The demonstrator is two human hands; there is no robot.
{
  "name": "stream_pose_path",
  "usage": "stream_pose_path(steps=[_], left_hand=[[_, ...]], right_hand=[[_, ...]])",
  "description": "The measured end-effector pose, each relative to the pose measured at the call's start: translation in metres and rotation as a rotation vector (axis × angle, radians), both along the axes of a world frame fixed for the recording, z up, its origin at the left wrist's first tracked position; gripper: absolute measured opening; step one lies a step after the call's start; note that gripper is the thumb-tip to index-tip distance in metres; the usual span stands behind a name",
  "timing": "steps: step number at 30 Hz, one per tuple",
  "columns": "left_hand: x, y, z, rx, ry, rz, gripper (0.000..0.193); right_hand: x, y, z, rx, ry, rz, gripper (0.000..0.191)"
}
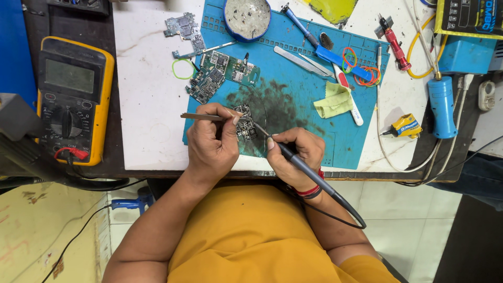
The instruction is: The person solders a small circuit board on a workbench, holding the board with tweezers in one hand and a soldering iron in the other while working on its components. At the end, the person opens a drawer under the bench and places an item inside.
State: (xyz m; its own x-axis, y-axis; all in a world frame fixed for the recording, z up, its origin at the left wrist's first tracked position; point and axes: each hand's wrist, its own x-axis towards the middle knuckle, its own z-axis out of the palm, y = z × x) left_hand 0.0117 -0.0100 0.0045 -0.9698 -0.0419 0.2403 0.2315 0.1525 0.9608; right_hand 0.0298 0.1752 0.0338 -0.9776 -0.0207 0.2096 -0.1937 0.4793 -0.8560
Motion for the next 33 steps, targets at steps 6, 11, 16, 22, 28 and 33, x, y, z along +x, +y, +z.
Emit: stream_pose_path(steps=[6, 11, 16, 22, 28, 33], left_hand=[[-0.0002, 0.0004, -0.0006, 0.005, -0.004, -0.010, 0.018], [0.0001, 0.0005, -0.0004, 0.000, -0.010, -0.009, 0.018], [0.0000, 0.0004, -0.0004, 0.000, 0.020, -0.006, 0.019], [0.0002, 0.0002, 0.0001, -0.014, 0.025, 0.000, 0.019], [-0.0003, 0.0004, 0.0001, -0.010, 0.021, 0.000, 0.019], [-0.0005, 0.0003, 0.0009, -0.005, 0.027, 0.001, 0.018]], right_hand=[[-0.0005, -0.0013, 0.0011, -0.007, -0.006, 0.006, 0.012], [-0.0005, -0.0013, 0.0023, 0.011, 0.005, 0.003, 0.011], [-0.0004, -0.0011, 0.0025, 0.004, -0.002, -0.002, 0.011], [0.0004, -0.0015, 0.0024, -0.009, -0.004, 0.004, 0.011], [-0.0006, -0.0013, 0.0013, -0.009, 0.000, 0.004, 0.011], [-0.0005, -0.0009, 0.0010, -0.018, -0.008, 0.005, 0.010]])
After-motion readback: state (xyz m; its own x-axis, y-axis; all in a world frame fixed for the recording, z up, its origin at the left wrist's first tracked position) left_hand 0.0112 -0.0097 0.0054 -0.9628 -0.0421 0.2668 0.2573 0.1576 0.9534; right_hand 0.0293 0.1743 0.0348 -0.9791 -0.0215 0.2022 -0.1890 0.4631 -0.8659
